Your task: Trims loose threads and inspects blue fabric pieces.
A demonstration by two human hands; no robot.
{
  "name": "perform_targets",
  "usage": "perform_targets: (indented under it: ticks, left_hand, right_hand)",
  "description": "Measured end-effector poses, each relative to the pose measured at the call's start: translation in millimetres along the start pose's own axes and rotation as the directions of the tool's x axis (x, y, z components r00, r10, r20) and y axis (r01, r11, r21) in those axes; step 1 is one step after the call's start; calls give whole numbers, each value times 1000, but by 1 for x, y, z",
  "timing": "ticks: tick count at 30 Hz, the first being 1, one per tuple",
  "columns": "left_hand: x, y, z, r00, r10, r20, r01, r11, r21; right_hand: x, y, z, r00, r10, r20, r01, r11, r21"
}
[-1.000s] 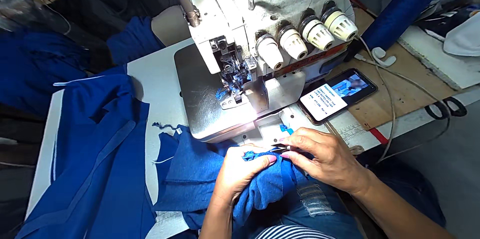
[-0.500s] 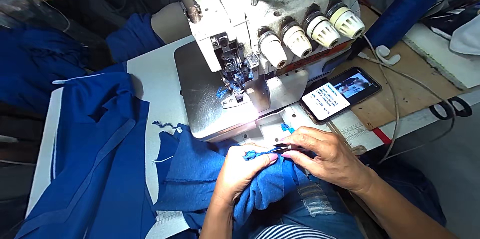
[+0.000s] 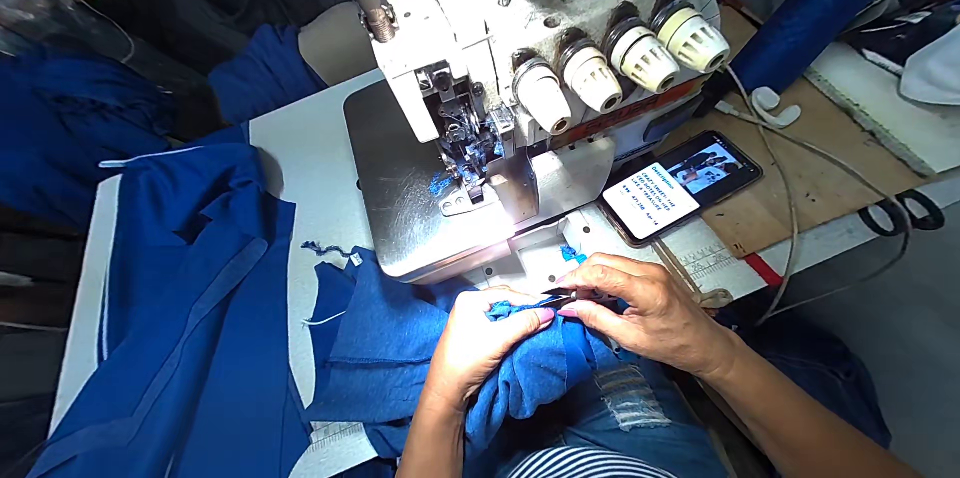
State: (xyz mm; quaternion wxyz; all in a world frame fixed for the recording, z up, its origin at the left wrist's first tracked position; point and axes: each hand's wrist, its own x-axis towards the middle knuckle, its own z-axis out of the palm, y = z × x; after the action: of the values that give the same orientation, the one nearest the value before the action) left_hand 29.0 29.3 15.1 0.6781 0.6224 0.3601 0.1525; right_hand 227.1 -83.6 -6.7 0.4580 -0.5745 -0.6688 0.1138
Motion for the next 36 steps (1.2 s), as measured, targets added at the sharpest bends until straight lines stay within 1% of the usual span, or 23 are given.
perform_targets:
  ticks: [5, 11, 13, 14, 15, 16, 18, 20, 22, 24, 26, 28, 29, 30, 32, 33, 35, 36]
  left_hand:
    - [0, 0, 0, 1000, 5, 2, -5, 1000, -5]
    - [0, 0, 0, 1000, -2, 16, 2, 999, 33]
    - [0, 0, 0, 1000, 0, 22, 0, 999, 33]
    - [0, 0, 0, 1000, -2, 15, 1, 1000, 27]
    - [-1, 1, 0, 1000, -3, 3, 3, 1000, 19]
    - [-1, 1, 1, 1000, -14, -14, 14, 1000, 5]
    - [-1, 3, 1, 999, -38, -38, 38, 999, -16]
    - [-1, 5, 1, 998, -52, -47, 51, 998, -28]
    - [-1, 5, 1, 997, -56, -43, 54, 997, -48]
    - [0, 3, 0, 998, -47, -32, 45, 997, -57]
    - [0, 3, 0, 999, -46, -27, 44, 997, -61]
    - [-1, 3, 1, 999, -28, -43, 24, 996, -88]
    - [-2, 1, 2, 999, -2, -55, -4, 994, -111]
    - [-3, -2, 3, 997, 38, -69, -48, 989, -142]
    - [-3, -8, 3, 982, 162, -102, -178, 969, -173]
    - [-3, -12, 3, 968, 226, -107, -242, 957, -161]
    - [-3, -17, 1, 941, 319, -112, -331, 938, -105]
    - [-2, -18, 1, 934, 337, -116, -348, 933, -89]
  right_hand:
    - [0, 7, 0, 999, -46, 8, 46, 998, 42]
    - [4, 5, 4, 993, -113, 31, 111, 993, 41]
    - [3, 2, 7, 995, -99, 27, 98, 995, 35]
    - [2, 0, 8, 998, -57, 12, 57, 998, 30]
    - [1, -3, 9, 1000, 22, -13, -21, 999, 36]
    - [-1, -6, 8, 991, 130, -40, -128, 991, 48]
    - [-2, -16, 6, 936, 345, -68, -338, 936, 97]
    - [-6, -28, 6, 881, 468, -72, -457, 880, 127]
    - [-11, -35, 10, 863, 497, -92, -488, 867, 102]
    - [-12, -37, 13, 843, 532, -76, -520, 843, 139]
    - [-6, -39, 10, 775, 630, 50, -622, 747, 233]
    - [1, -37, 6, 722, 672, 164, -685, 664, 299]
    - [2, -36, 6, 715, 674, 188, -692, 641, 332]
    - [2, -34, 7, 722, 666, 189, -682, 637, 359]
    - [1, -31, 7, 754, 631, 183, -648, 666, 371]
    - [1, -30, 7, 758, 623, 194, -643, 665, 378]
    - [2, -30, 8, 736, 639, 224, -665, 619, 418]
    - [2, -31, 8, 722, 656, 220, -677, 604, 421]
